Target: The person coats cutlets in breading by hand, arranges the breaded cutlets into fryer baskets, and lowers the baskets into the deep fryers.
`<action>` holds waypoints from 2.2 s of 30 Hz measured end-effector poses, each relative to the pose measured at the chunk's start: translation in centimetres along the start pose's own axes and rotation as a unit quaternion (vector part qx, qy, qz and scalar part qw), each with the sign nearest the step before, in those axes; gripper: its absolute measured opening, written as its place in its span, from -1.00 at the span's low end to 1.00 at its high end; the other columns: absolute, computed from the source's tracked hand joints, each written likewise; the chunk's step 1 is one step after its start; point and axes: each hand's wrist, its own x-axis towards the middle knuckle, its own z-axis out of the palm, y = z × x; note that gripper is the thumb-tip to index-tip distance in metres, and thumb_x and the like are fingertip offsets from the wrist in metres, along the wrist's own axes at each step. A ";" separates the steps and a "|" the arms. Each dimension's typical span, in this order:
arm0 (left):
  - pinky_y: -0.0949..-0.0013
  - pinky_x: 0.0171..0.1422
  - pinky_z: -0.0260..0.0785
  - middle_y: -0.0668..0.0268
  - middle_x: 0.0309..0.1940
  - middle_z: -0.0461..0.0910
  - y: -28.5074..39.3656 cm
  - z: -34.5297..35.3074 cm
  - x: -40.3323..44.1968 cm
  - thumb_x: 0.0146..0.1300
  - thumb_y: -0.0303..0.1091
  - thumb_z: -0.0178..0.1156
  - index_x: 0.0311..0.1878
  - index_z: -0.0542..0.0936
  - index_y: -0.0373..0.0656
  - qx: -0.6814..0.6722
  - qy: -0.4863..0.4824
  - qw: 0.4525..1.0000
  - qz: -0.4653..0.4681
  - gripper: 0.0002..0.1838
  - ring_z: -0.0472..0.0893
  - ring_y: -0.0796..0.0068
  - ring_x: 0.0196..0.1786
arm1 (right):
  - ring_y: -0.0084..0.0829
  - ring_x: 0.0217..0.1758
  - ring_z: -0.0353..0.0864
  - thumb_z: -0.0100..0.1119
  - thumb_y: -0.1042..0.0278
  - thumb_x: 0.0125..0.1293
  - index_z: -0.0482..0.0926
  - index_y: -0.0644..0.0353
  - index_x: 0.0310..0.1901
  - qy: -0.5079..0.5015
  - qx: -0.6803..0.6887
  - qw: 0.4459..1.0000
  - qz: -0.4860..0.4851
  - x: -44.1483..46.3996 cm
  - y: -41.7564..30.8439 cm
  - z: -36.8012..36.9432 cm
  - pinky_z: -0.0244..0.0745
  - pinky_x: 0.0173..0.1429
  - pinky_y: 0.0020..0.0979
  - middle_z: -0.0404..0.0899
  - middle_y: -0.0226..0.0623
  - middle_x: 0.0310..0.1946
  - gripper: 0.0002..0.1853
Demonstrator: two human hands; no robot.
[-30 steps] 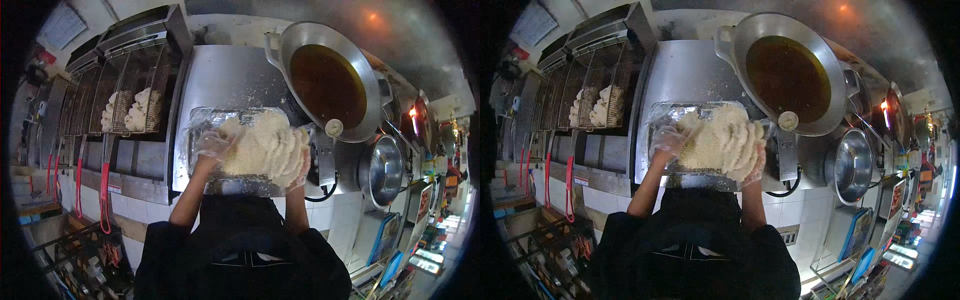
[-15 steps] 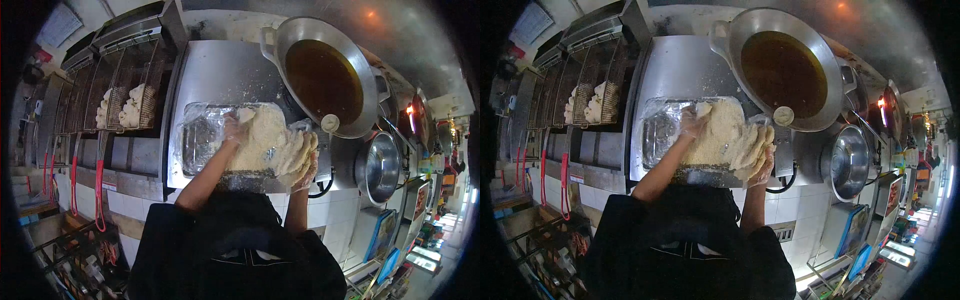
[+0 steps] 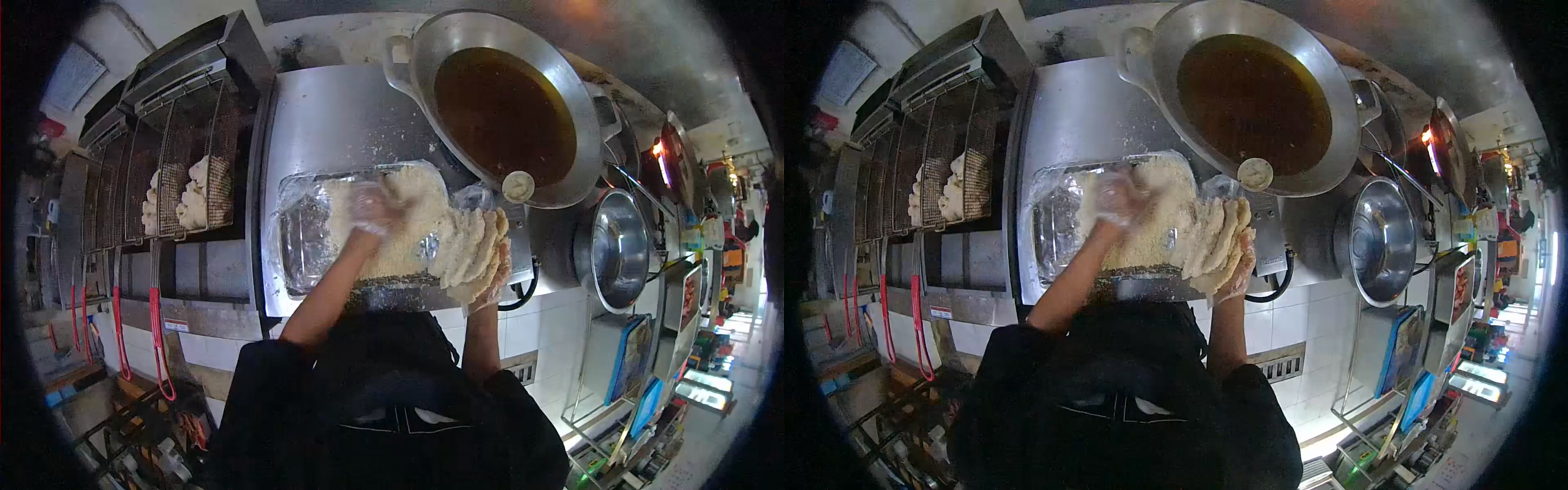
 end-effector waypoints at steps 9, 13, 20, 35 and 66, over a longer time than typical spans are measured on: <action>-0.07 0.49 0.05 -0.18 0.28 0.38 1.1 10.7 3.5 -0.16 0.49 0.34 0.46 0.09 -0.35 0.106 0.152 0.981 0.057 0.33 0.39 -0.08 0.33 | -0.21 0.35 0.42 -0.08 -0.06 0.45 0.32 0.07 0.39 0.019 -0.049 0.998 -0.026 0.1 -0.5 0.2 0.34 0.43 -0.14 0.42 -0.27 0.32 -0.42; 0.09 0.36 0.31 -0.08 0.22 0.47 1.2 6.1 5.2 -0.22 0.38 0.45 0.39 0.27 -0.28 0.048 -0.002 0.996 0.078 0.21 0.49 0.03 0.26 | -0.22 0.34 0.43 -0.09 -0.05 0.46 0.33 0.08 0.38 0.025 -0.061 0.998 -0.024 0.2 -0.7 -0.4 0.35 0.42 -0.14 0.43 -0.26 0.32 -0.43; 0.17 0.14 0.48 0.05 0.11 0.57 3.3 1.7 4.0 -0.17 0.26 0.50 0.20 0.52 -0.23 0.116 -0.081 0.988 0.057 -0.06 0.60 0.13 0.08 | -0.15 0.34 0.43 0.02 0.02 0.40 0.34 0.13 0.37 0.015 -0.013 0.999 -0.030 0.8 -0.9 -0.3 0.34 0.42 -0.09 0.43 -0.19 0.31 -0.42; 0.34 0.05 0.57 0.22 -0.02 0.62 -5.7 8.1 5.7 0.10 -0.41 0.46 0.02 0.53 -0.16 -0.522 -0.087 0.847 0.058 -0.57 0.62 0.40 0.00 | -0.15 0.34 0.43 0.06 0.05 0.39 0.34 0.10 0.36 0.022 0.019 0.999 -0.039 0.6 -1.3 -0.3 0.37 0.41 -0.07 0.44 -0.19 0.30 -0.44; 0.15 0.27 0.41 0.03 0.11 0.58 2.5 8.1 3.2 -0.22 0.19 0.48 0.27 0.43 -0.26 -0.081 0.047 0.995 0.037 0.01 0.56 0.09 0.18 | -0.16 0.27 0.51 0.01 -0.04 0.42 0.42 0.13 0.31 0.017 -0.034 0.998 -0.051 -0.2 -1.3 -0.7 0.43 0.35 -0.10 0.51 -0.20 0.24 -0.44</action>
